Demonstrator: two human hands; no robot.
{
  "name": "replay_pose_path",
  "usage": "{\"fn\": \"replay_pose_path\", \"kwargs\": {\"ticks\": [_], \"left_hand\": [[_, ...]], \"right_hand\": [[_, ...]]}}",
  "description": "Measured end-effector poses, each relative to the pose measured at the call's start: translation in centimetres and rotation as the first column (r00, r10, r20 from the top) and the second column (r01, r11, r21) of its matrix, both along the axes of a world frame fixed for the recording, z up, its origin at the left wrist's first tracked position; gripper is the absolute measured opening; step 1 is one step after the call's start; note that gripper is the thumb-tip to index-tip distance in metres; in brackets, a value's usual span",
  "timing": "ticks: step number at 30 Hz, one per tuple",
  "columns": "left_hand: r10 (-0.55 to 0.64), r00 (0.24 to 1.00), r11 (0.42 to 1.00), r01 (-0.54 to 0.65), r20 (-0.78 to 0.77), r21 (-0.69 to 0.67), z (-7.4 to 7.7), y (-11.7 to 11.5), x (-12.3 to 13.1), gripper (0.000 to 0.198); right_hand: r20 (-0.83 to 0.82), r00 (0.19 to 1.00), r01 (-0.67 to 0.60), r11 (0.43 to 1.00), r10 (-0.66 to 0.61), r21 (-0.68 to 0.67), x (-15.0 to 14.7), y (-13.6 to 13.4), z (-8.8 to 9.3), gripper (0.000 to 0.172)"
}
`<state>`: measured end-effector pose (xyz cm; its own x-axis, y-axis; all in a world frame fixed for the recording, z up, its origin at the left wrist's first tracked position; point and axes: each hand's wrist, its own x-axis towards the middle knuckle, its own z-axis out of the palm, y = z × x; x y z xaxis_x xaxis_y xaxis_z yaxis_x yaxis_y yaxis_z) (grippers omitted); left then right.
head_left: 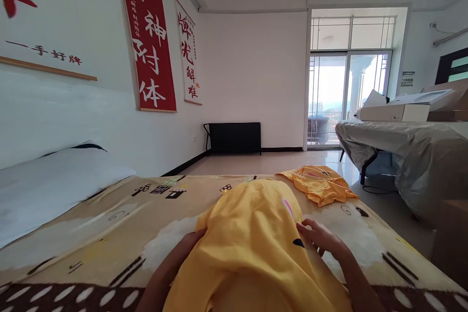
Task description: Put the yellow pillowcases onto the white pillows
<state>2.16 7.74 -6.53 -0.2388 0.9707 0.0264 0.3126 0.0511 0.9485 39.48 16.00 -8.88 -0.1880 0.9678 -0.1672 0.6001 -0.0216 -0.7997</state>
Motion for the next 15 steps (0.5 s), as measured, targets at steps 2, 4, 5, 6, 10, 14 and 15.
{"fn": "replay_pose_path", "kwargs": {"ticks": [2, 4, 5, 6, 10, 14, 15], "left_hand": [[0.034, 0.999, 0.999, -0.033, 0.008, -0.036, -0.2, 0.2, -0.7, 0.033], [0.054, 0.994, 0.998, -0.052, 0.100, -0.025, -0.5, 0.8, -0.9, 0.038], [0.057, 0.981, 0.998, -0.055, 0.184, -0.017, -0.6, 1.2, -0.8, 0.038], [0.064, 0.958, 0.998, -0.060, 0.281, -0.021, -0.7, 1.5, -0.8, 0.035], [0.104, 0.810, 0.994, -0.069, 0.577, -0.081, -0.3, 1.6, -1.8, 0.023], [0.125, 0.696, 0.988, -0.027, 0.707, -0.149, 0.0, 0.4, -4.7, 0.026], [0.120, 0.714, 0.987, -0.012, 0.689, -0.159, -0.1, 0.0, -5.4, 0.026]], "right_hand": [[-0.015, 0.996, 0.091, 0.995, -0.092, -0.036, 0.4, 1.0, -1.0, 0.047], [-0.050, 0.989, 0.137, 0.990, -0.138, -0.034, 0.3, 1.6, -1.9, 0.050], [-0.093, 0.986, 0.136, 0.990, -0.139, -0.038, 0.0, 1.8, -2.4, 0.051], [-0.161, 0.979, 0.117, 0.993, -0.121, -0.031, -0.3, 1.9, -2.8, 0.050], [-0.412, 0.907, 0.092, 0.996, -0.083, 0.003, -1.3, 2.1, -3.7, 0.041], [-0.438, 0.883, 0.162, 0.985, -0.169, -0.055, -0.3, 2.1, -3.1, 0.045], [-0.439, 0.883, 0.161, 0.986, -0.166, -0.049, 0.2, 2.1, -2.8, 0.048]]}}
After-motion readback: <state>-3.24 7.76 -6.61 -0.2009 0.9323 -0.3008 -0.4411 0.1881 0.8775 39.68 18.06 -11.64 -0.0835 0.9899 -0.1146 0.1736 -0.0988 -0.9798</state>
